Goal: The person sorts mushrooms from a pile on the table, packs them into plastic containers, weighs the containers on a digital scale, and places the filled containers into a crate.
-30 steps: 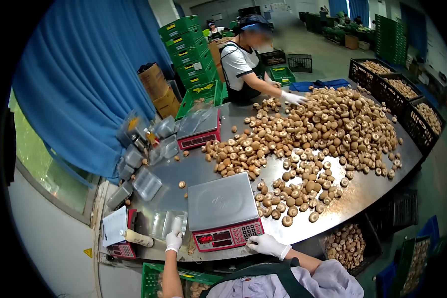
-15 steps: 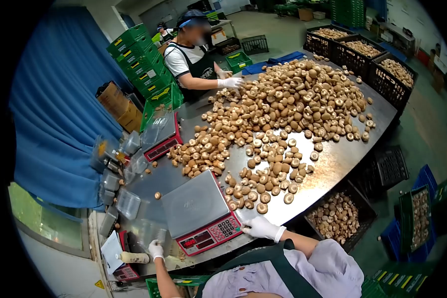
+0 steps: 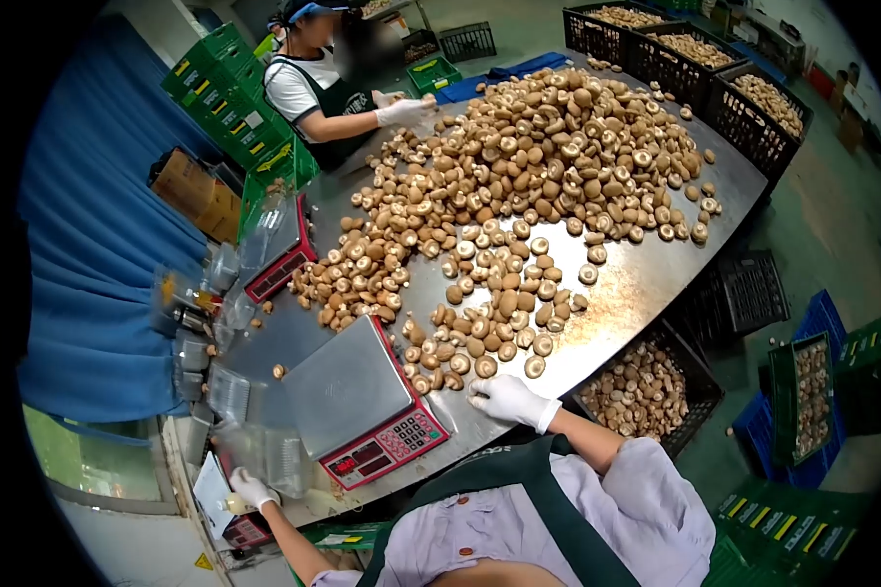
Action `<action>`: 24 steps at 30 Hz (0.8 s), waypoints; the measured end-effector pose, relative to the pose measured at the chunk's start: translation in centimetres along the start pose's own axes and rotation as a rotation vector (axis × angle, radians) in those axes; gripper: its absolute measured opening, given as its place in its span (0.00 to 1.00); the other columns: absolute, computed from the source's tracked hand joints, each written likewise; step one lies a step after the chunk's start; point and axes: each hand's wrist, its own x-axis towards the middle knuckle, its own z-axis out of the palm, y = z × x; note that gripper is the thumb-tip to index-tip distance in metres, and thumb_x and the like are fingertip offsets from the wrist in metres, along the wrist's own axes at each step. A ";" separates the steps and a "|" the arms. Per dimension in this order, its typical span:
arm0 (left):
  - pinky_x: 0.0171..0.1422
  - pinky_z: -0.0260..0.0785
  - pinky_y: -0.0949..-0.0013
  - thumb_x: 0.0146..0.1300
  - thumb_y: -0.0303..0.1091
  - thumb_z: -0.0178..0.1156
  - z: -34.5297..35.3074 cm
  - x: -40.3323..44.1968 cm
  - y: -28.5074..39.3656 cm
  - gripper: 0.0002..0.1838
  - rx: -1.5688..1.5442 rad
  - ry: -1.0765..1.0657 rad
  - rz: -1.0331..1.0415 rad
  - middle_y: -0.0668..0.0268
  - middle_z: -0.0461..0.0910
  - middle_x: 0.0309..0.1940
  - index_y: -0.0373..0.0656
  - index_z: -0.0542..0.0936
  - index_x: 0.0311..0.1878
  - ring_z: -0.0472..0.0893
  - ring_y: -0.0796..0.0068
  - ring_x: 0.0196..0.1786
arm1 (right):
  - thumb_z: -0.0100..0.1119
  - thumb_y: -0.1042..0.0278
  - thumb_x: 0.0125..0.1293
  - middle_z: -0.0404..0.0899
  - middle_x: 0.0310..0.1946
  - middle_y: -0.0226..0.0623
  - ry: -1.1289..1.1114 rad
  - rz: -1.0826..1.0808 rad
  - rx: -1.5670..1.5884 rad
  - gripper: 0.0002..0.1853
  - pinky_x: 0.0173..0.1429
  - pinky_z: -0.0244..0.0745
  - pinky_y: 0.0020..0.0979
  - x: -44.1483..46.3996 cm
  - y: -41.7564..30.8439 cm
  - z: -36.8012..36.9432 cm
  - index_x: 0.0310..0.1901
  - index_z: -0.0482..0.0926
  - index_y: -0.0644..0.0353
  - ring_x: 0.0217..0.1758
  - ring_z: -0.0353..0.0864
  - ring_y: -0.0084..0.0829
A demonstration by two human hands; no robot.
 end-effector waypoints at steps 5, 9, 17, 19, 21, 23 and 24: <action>0.56 0.67 0.63 0.67 0.29 0.53 -2.1 0.9 6.1 0.10 -0.073 0.227 0.129 0.53 0.79 0.45 0.35 0.77 0.48 0.77 0.54 0.50 | 0.54 0.55 0.63 0.81 0.29 0.49 0.078 -0.013 -0.014 0.14 0.42 0.77 0.43 0.0 1.7 -1.9 0.40 0.81 0.55 0.33 0.82 0.49; 0.53 0.71 0.64 0.61 0.21 0.54 -0.7 -3.7 14.7 0.11 -0.218 -0.100 0.312 0.56 0.80 0.42 0.35 0.78 0.47 0.81 0.63 0.44 | 0.55 0.58 0.62 0.82 0.30 0.46 0.165 0.018 0.016 0.11 0.42 0.78 0.41 0.2 4.8 -3.1 0.40 0.81 0.54 0.33 0.83 0.46; 0.51 0.71 0.60 0.56 0.27 0.58 1.5 -10.7 22.6 0.14 -0.019 -0.661 0.607 0.56 0.80 0.42 0.46 0.79 0.48 0.78 0.53 0.47 | 0.58 0.60 0.62 0.83 0.32 0.46 0.471 0.286 0.036 0.10 0.44 0.77 0.35 -0.3 10.8 -9.2 0.39 0.82 0.55 0.38 0.83 0.42; 0.55 0.70 0.61 0.56 0.25 0.60 -0.6 -10.6 25.3 0.16 0.039 -0.863 0.493 0.57 0.79 0.45 0.45 0.78 0.50 0.77 0.54 0.50 | 0.60 0.62 0.62 0.83 0.34 0.45 0.649 0.292 0.026 0.10 0.46 0.77 0.34 -0.6 12.9 -10.6 0.41 0.82 0.57 0.39 0.84 0.40; 0.57 0.69 0.61 0.55 0.24 0.61 -0.9 -11.7 28.3 0.17 -0.109 -0.652 0.565 0.57 0.79 0.47 0.44 0.78 0.50 0.77 0.55 0.52 | 0.61 0.63 0.62 0.83 0.40 0.44 0.827 0.352 0.039 0.13 0.49 0.77 0.32 -1.0 15.4 -11.4 0.46 0.80 0.59 0.44 0.83 0.36; 0.63 0.66 0.62 0.53 0.20 0.62 -1.4 -13.6 32.2 0.18 -0.378 -0.460 0.548 0.56 0.77 0.52 0.40 0.79 0.49 0.76 0.58 0.56 | 0.58 0.61 0.65 0.82 0.46 0.43 0.931 0.379 0.096 0.15 0.53 0.75 0.32 -1.2 18.7 -12.1 0.49 0.79 0.60 0.48 0.81 0.35; 0.64 0.65 0.62 0.54 0.20 0.60 -0.7 -15.2 33.7 0.16 -0.524 -0.472 0.494 0.56 0.77 0.51 0.38 0.79 0.48 0.75 0.60 0.57 | 0.57 0.60 0.67 0.82 0.47 0.42 1.000 0.421 0.181 0.16 0.54 0.74 0.32 -1.1 19.2 -12.5 0.50 0.79 0.61 0.50 0.81 0.34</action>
